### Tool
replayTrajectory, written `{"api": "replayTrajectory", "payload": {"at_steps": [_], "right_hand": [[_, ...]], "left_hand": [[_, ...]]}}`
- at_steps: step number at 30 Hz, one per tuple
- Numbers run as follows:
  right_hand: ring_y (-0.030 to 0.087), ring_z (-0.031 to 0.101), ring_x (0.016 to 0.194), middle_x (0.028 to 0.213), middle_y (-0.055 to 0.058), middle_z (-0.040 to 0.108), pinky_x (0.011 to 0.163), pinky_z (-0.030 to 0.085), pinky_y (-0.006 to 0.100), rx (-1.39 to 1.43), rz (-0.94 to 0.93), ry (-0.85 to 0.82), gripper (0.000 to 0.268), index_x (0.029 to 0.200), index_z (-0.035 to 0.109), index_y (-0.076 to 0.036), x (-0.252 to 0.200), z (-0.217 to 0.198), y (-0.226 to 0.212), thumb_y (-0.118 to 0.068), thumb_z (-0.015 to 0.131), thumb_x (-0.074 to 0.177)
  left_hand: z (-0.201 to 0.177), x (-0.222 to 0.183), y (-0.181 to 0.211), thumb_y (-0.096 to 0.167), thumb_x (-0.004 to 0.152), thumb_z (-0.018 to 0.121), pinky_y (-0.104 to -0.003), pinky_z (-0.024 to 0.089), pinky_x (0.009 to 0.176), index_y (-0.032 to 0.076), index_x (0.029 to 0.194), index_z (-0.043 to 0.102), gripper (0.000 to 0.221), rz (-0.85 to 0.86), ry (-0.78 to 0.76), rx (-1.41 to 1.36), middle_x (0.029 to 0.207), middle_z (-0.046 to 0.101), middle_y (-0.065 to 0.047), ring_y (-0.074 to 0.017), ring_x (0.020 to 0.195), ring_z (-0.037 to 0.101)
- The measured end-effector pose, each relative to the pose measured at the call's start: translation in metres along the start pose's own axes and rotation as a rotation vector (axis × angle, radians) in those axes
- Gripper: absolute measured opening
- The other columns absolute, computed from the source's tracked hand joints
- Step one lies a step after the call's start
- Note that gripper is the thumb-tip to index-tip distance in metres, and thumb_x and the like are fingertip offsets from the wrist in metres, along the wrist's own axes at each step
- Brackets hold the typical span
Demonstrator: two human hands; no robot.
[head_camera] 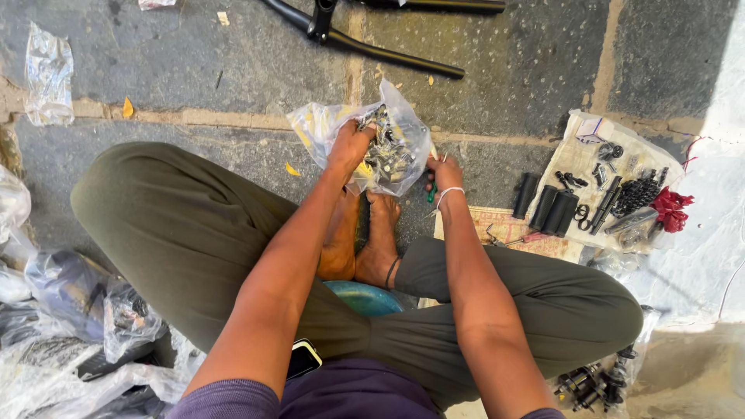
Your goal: The person opens plastic bags to remove bicycle components like a disc brake rotor and a brake caliper. They then use a hex key to tighten small bolts on the caliper assembly while sitting on the floor surrounded by various bike parts.
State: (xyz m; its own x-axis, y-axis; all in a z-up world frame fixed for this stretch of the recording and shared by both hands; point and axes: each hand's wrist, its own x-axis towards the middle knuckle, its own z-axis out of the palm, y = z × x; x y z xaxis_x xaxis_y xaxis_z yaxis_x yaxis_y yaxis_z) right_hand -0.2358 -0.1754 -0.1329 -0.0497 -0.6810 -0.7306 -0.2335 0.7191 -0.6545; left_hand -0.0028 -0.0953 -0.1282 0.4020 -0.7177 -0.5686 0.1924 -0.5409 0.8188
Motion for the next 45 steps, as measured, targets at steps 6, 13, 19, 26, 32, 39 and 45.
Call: {"api": "replayTrajectory", "payload": {"at_steps": [6, 13, 19, 26, 32, 39, 45], "right_hand": [[0.005, 0.041, 0.05, 0.066, -0.004, 0.054, 0.042, 0.032, 0.024, -0.105, -0.295, -0.108, 0.016, 0.089, 0.066, -0.005, -0.066, 0.027, -0.07, -0.014, 0.079, 0.09], [0.005, 0.047, 0.047, 0.064, -0.001, 0.059, 0.04, 0.036, 0.022, -0.14, -0.604, -0.218, 0.018, 0.085, 0.067, -0.004, -0.173, 0.063, -0.14, -0.015, 0.081, 0.09], [0.005, 0.049, 0.052, 0.073, -0.002, 0.06, 0.043, 0.036, 0.022, -0.223, -0.768, -0.227, 0.02, 0.091, 0.064, -0.004, -0.192, 0.028, -0.173, -0.015, 0.079, 0.096], [0.006, 0.048, 0.058, 0.072, 0.0, 0.058, 0.05, 0.038, 0.023, -0.419, -0.866, -0.035, 0.026, 0.091, 0.06, -0.003, -0.165, 0.001, -0.171, -0.018, 0.08, 0.099], [0.008, 0.05, 0.064, 0.076, 0.002, 0.062, 0.055, 0.04, 0.025, -0.461, -1.005, -0.04, 0.028, 0.088, 0.062, -0.002, -0.164, 0.006, -0.175, -0.015, 0.085, 0.098], [0.005, 0.051, 0.063, 0.078, 0.002, 0.063, 0.055, 0.041, 0.023, -0.314, -1.034, -0.141, 0.026, 0.091, 0.062, -0.004, -0.185, 0.007, -0.191, -0.013, 0.085, 0.096], [0.005, 0.046, 0.052, 0.074, 0.0, 0.06, 0.044, 0.036, 0.022, 0.015, -0.862, -0.314, 0.021, 0.095, 0.063, -0.004, -0.209, -0.018, -0.215, -0.011, 0.083, 0.099]], "left_hand": [[-0.021, 0.001, 0.031, 0.046, 0.088, 0.058, -0.043, 0.049, 0.102, 0.004, 0.135, 0.058, 0.063, -0.239, -0.044, -0.444, 0.126, 0.069, -0.017, -0.0328, 0.12, 0.066], [-0.011, -0.002, 0.03, 0.053, 0.094, 0.059, -0.048, 0.055, 0.104, 0.001, 0.133, 0.063, 0.065, -0.284, -0.618, -1.312, 0.123, 0.072, -0.018, -0.0324, 0.109, 0.072], [-0.034, -0.024, 0.024, 0.048, 0.088, 0.061, -0.056, 0.05, 0.072, 0.012, 0.116, 0.06, 0.046, -0.316, -0.154, -1.049, 0.108, 0.069, -0.008, -0.0261, 0.095, 0.068], [-0.026, 0.029, -0.031, 0.014, 0.082, 0.08, -0.042, 0.048, 0.091, 0.005, 0.108, 0.061, 0.033, 0.03, 0.156, -0.901, 0.101, 0.065, -0.011, -0.0255, 0.098, 0.06], [-0.046, -0.005, 0.0, 0.03, 0.074, 0.074, -0.046, 0.045, 0.1, 0.008, 0.121, 0.063, 0.053, -0.172, 0.529, -0.07, 0.116, 0.062, -0.016, -0.0355, 0.114, 0.058], [-0.04, -0.029, 0.025, 0.034, 0.082, 0.07, -0.06, 0.037, 0.103, 0.008, 0.117, 0.065, 0.043, -0.129, 0.634, 0.369, 0.13, 0.05, -0.017, -0.0397, 0.127, 0.044], [-0.041, -0.027, 0.02, 0.031, 0.085, 0.071, -0.058, 0.04, 0.101, 0.008, 0.109, 0.066, 0.034, -0.012, 0.667, 0.346, 0.125, 0.052, -0.015, -0.0376, 0.123, 0.046]]}}
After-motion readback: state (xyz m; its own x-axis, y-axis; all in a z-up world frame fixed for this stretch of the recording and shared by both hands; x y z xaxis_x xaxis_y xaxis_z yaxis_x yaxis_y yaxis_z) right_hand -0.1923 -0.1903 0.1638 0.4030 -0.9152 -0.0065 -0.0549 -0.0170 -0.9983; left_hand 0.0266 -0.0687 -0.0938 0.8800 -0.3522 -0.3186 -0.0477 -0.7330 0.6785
